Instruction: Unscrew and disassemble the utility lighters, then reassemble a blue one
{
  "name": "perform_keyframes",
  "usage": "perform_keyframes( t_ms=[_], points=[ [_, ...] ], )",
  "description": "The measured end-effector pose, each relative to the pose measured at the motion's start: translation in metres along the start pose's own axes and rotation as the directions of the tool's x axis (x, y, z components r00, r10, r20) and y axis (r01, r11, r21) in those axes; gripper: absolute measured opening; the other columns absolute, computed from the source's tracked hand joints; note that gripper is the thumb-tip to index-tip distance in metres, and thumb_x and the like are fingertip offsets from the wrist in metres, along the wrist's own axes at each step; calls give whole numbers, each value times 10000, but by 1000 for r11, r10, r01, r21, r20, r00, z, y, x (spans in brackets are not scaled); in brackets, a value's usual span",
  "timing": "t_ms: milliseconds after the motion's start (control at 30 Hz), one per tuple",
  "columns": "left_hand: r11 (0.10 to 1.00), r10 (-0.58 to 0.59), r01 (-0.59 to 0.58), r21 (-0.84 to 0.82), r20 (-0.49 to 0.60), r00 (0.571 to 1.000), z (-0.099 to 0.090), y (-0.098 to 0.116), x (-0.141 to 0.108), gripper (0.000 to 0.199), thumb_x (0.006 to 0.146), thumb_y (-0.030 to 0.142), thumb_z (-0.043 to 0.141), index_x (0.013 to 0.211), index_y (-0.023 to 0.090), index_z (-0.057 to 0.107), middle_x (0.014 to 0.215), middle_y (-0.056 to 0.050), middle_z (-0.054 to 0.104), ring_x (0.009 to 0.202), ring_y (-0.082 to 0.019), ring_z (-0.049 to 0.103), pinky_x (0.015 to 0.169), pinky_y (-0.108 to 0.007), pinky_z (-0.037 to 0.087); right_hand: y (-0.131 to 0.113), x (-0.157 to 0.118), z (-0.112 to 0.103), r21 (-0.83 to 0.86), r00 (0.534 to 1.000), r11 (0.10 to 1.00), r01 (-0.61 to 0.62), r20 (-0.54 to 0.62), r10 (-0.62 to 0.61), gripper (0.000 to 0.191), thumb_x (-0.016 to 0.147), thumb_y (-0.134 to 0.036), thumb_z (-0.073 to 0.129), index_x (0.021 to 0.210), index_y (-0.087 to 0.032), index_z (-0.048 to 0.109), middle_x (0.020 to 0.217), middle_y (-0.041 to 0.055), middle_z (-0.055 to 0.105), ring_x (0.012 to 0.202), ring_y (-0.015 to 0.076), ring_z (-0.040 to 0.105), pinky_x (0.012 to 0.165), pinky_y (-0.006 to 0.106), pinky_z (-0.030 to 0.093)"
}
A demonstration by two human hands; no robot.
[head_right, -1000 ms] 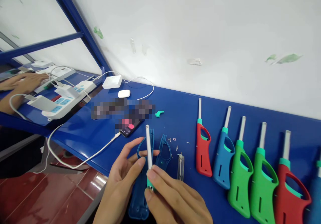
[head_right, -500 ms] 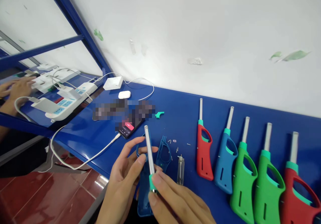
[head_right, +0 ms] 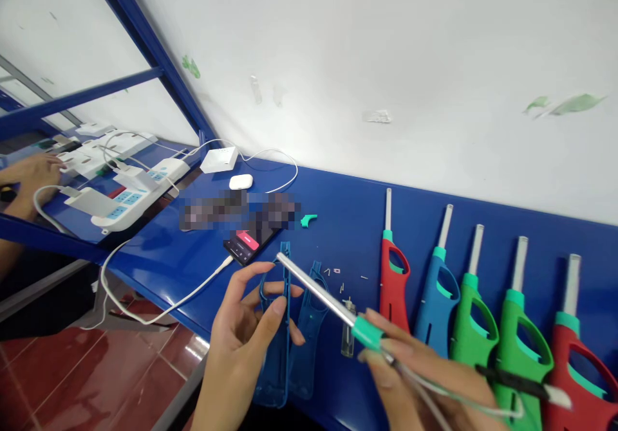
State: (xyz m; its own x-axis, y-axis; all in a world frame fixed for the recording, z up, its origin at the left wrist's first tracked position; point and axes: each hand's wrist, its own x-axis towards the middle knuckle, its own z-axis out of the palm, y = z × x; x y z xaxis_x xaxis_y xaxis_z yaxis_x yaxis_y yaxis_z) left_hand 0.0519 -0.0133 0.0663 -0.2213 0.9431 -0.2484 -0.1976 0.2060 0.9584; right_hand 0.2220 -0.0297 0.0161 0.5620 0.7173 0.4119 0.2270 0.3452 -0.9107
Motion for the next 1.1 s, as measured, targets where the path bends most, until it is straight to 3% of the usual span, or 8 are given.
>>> perform_keyframes(
  t_ms=[100, 333, 533, 633, 767, 867, 967, 1100],
  points=[
    [997, -10, 12, 72, -30, 1000, -3, 1, -2, 495, 992, 377, 668, 1435, 335, 452, 1084, -7, 715, 598, -98, 680, 675, -263, 568, -1, 27, -1, 122, 984, 979, -163, -52, 170, 196, 711, -266, 921, 848, -255, 781, 791, 2, 766, 614, 205, 713, 583, 365, 632],
    [979, -76, 43, 198, 164, 984, -10, 9, -7, 411, 1011, 431, 620, 1410, 337, 601, 1056, -14, 695, 601, -83, 623, 626, -223, 563, -14, 61, -12, 115, 902, 896, -429, 110, 418, 221, 798, -390, 867, 962, -277, 771, 815, -36, 752, 704, 113, 695, 675, 193, 602],
    [968, -125, 58, 245, 270, 955, -13, 7, -13, 418, 1005, 484, 613, 1395, 333, 601, 1044, -20, 688, 646, -111, 647, 665, -233, 580, -25, 75, -7, 61, 904, 926, -373, 248, 348, 207, 809, -403, 861, 935, -262, 776, 827, -9, 745, 687, 109, 684, 625, 168, 581],
    [965, -167, 86, 246, 329, 930, -16, 2, -14, 436, 1010, 515, 596, 1402, 322, 583, 1034, -32, 695, 641, -117, 645, 668, -243, 587, -29, 80, -2, 45, 887, 944, -326, 360, 289, 168, 851, -408, 826, 903, -256, 777, 808, -3, 720, 651, 103, 658, 596, 176, 573],
    [972, -193, 121, 202, 390, 900, -16, 0, -15, 455, 990, 517, 635, 1391, 306, 593, 1035, -49, 695, 632, -116, 624, 621, -234, 573, -34, 85, 6, 23, 869, 956, -294, 422, 257, 181, 876, -409, 800, 835, -235, 771, 802, 10, 695, 625, 105, 629, 561, 194, 562],
    [978, -194, 137, 158, 439, 877, -15, -2, -14, 442, 963, 503, 685, 1350, 297, 629, 985, -38, 691, 573, -93, 604, 560, -213, 526, -38, 85, 10, 24, 852, 949, -315, 447, 272, 206, 866, -421, 804, 808, -225, 771, 762, 12, 688, 604, 101, 614, 555, 192, 548],
    [979, -206, 183, 95, 456, 866, -14, -4, -14, 489, 921, 514, 739, 1342, 283, 642, 971, -44, 705, 533, -91, 615, 532, -215, 503, -40, 81, 13, 34, 830, 924, -381, 453, 325, 234, 828, -436, 833, 924, -226, 798, 692, 8, 678, 598, 120, 623, 559, 210, 556],
    [975, -217, 221, 39, 418, 882, -12, -4, -13, 564, 878, 543, 776, 1345, 250, 656, 938, -73, 729, 512, -123, 629, 499, -240, 513, -39, 69, 13, -3, 751, 884, -468, 526, 399, 312, 817, -429, 845, 1058, -235, 803, 755, 21, 734, 609, 114, 630, 556, 198, 545]
  ],
)
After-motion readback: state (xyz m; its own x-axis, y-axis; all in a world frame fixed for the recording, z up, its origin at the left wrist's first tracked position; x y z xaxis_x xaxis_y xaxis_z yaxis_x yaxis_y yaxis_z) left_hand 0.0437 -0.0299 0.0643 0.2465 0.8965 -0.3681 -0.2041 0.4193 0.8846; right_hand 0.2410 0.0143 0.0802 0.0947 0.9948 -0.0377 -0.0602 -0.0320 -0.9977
